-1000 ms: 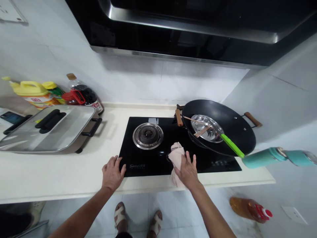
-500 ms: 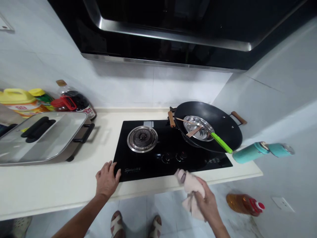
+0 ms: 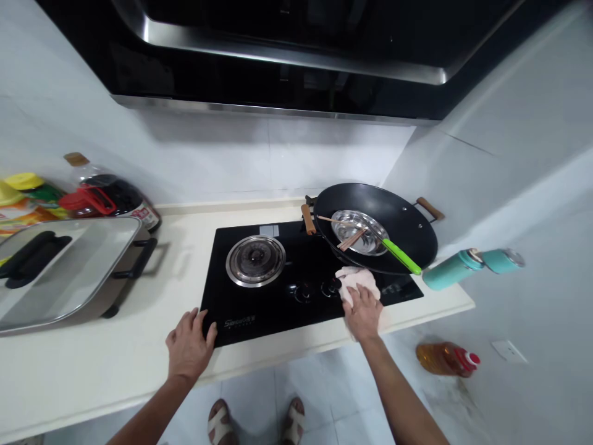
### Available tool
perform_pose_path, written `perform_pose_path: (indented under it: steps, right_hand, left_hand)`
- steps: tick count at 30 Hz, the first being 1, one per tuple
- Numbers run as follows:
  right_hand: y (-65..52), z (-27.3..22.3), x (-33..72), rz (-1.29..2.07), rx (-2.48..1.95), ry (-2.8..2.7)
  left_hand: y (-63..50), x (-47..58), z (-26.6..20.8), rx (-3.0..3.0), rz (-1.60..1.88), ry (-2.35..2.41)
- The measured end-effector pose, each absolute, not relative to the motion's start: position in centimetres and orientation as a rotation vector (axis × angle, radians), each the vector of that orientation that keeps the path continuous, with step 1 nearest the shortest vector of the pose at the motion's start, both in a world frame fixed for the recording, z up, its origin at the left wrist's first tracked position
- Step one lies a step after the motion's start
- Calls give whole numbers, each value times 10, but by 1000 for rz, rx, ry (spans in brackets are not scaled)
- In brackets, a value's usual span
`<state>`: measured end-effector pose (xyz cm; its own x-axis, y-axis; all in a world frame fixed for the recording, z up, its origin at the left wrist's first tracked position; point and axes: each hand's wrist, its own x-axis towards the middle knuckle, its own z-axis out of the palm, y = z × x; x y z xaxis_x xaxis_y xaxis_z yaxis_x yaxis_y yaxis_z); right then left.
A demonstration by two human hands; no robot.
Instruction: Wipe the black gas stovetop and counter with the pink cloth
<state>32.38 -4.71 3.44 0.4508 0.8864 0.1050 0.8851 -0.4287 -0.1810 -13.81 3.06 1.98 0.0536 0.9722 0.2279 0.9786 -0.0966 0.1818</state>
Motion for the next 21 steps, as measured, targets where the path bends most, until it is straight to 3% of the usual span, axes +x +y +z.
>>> perform_pose_path:
  steps: [3, 11, 21]
  right_hand:
    - [-80, 33, 278, 49, -2437, -1524]
    - [-99, 38, 189, 531, -2016, -2001]
    - [-100, 20, 405, 76, -2602, -1186]
  left_hand:
    - [32, -137, 22, -2270, -445, -2107]
    - [37, -137, 32, -2312, -412, -2143]
    - [42, -136, 32, -2294, -378, -2207]
